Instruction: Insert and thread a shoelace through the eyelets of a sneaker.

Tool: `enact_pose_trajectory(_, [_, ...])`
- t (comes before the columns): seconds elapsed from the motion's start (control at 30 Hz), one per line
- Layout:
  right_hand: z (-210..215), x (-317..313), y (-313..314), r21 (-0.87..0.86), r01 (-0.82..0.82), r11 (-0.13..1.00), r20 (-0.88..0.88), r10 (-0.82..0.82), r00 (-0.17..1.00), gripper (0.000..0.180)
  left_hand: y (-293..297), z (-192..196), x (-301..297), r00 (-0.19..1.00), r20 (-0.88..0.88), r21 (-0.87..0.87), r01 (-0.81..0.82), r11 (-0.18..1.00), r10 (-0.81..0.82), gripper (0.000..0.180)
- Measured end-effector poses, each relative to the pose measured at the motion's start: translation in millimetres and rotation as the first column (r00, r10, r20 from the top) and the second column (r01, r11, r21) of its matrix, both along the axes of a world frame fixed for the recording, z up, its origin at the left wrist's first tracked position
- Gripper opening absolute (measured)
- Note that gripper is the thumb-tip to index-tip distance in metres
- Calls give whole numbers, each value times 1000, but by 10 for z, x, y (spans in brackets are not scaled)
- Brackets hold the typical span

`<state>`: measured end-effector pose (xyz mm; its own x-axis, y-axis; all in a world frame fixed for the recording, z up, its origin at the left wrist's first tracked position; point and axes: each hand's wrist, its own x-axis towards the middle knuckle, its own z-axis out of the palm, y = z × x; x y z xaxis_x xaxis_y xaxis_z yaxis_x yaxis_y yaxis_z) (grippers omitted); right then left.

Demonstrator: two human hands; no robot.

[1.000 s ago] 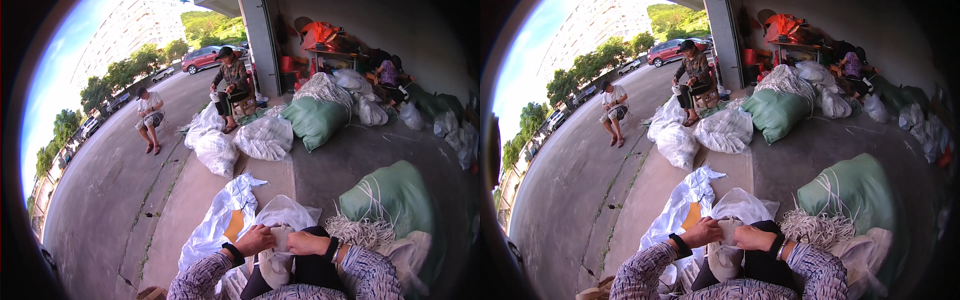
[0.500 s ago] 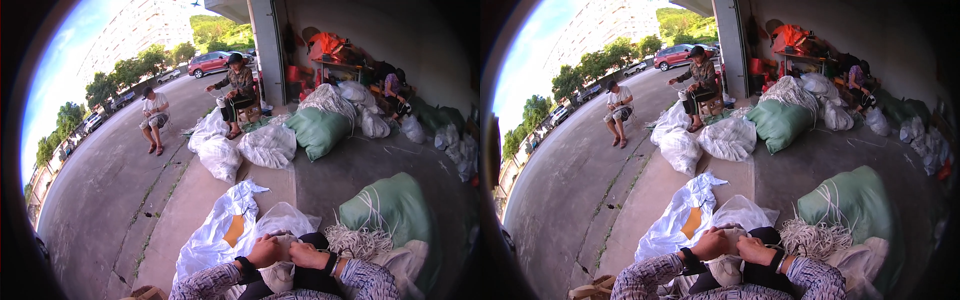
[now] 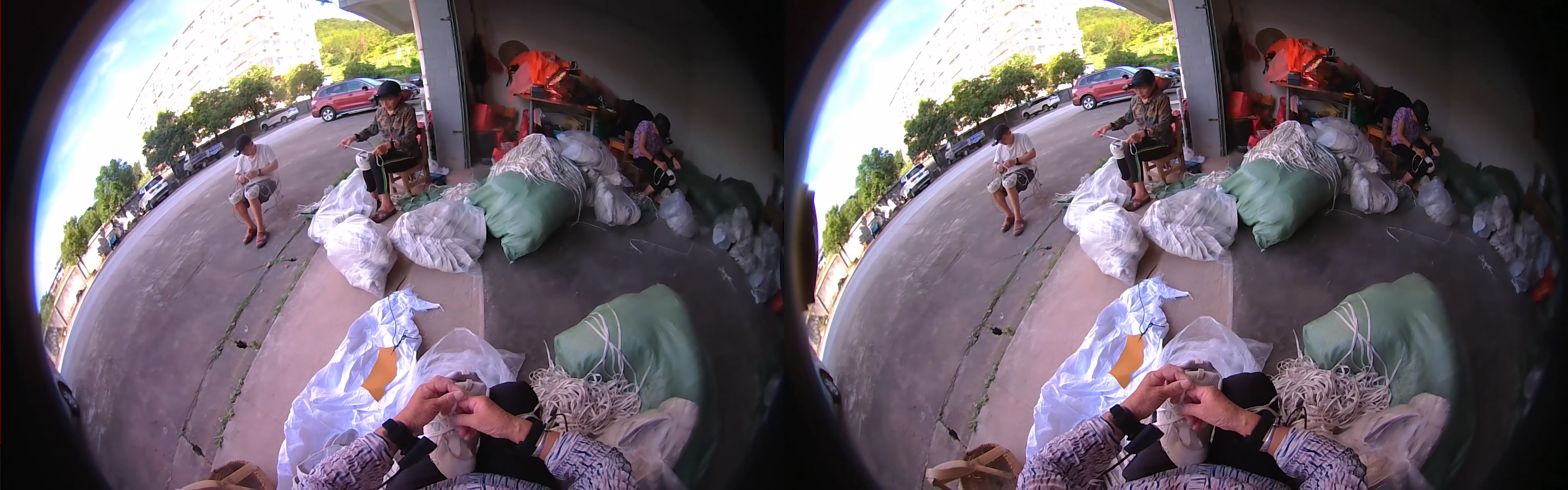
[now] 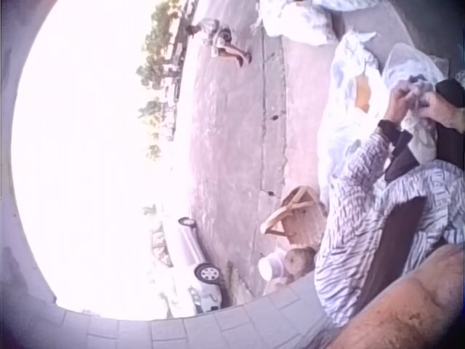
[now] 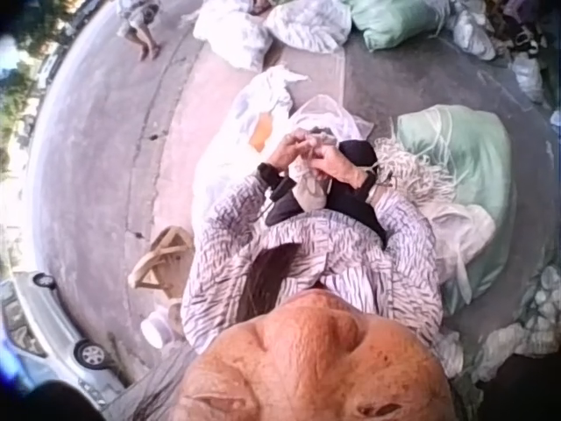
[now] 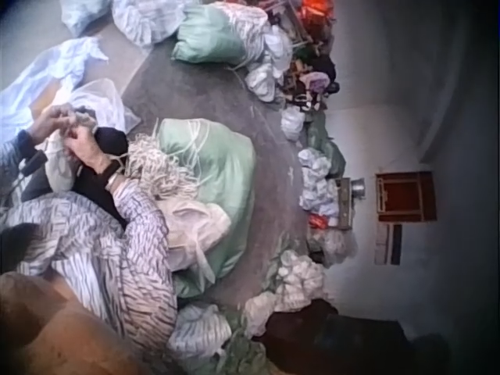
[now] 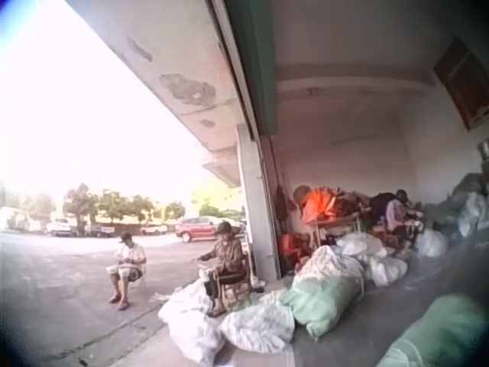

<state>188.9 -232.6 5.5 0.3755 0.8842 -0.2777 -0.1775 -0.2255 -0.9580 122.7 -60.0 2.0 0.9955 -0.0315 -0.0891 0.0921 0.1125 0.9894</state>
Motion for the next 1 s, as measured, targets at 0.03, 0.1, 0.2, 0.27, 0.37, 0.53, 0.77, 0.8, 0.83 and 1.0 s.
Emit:
enact_pose_trajectory(0.03, [93,-15,18,81,-40,996,-13,41,999,18,11,9,1,999,-39,28,25,999,-24,21])
enact_pose_trajectory(0.1, [357,-27,42,-64,93,994,13,-92,996,18,13,52,8,998,-43,-11,-49,999,48,21])
enact_pose_trajectory(0.2, [875,84,-231,262,21,965,56,-37,998,20,-24,162,53,994,112,188,-12,982,-9,25])
enact_pose_trajectory(0.27, [1086,117,-311,391,-9,920,169,-63,984,19,-120,208,36,943,286,638,-54,768,-172,35])
enact_pose_trajectory(0.37, [1135,126,-339,389,-11,921,203,-75,976,18,-190,251,45,892,317,726,-9,687,-323,45])
enact_pose_trajectory(0.53, [983,100,-291,385,47,922,40,-67,997,17,-227,338,-43,889,308,728,8,685,-338,39])
enact_pose_trajectory(0.77, [757,177,-504,373,111,921,-145,-60,988,26,-145,187,-36,986,46,-259,-144,955,161,37])
enact_pose_trajectory(0.8, [624,307,-605,458,230,859,-250,-124,960,28,79,127,2,967,13,-374,-232,898,255,42])
enact_pose_trajectory(0.83, [453,460,-736,381,404,831,-378,-259,889,30,356,72,-6,943,-41,-499,-304,811,329,47])
enact_pose_trajectory(1.0, [-393,1330,-2063,80,936,342,-523,-785,332,23,1888,-43,-529,598,-296,-545,-746,382,745,36])
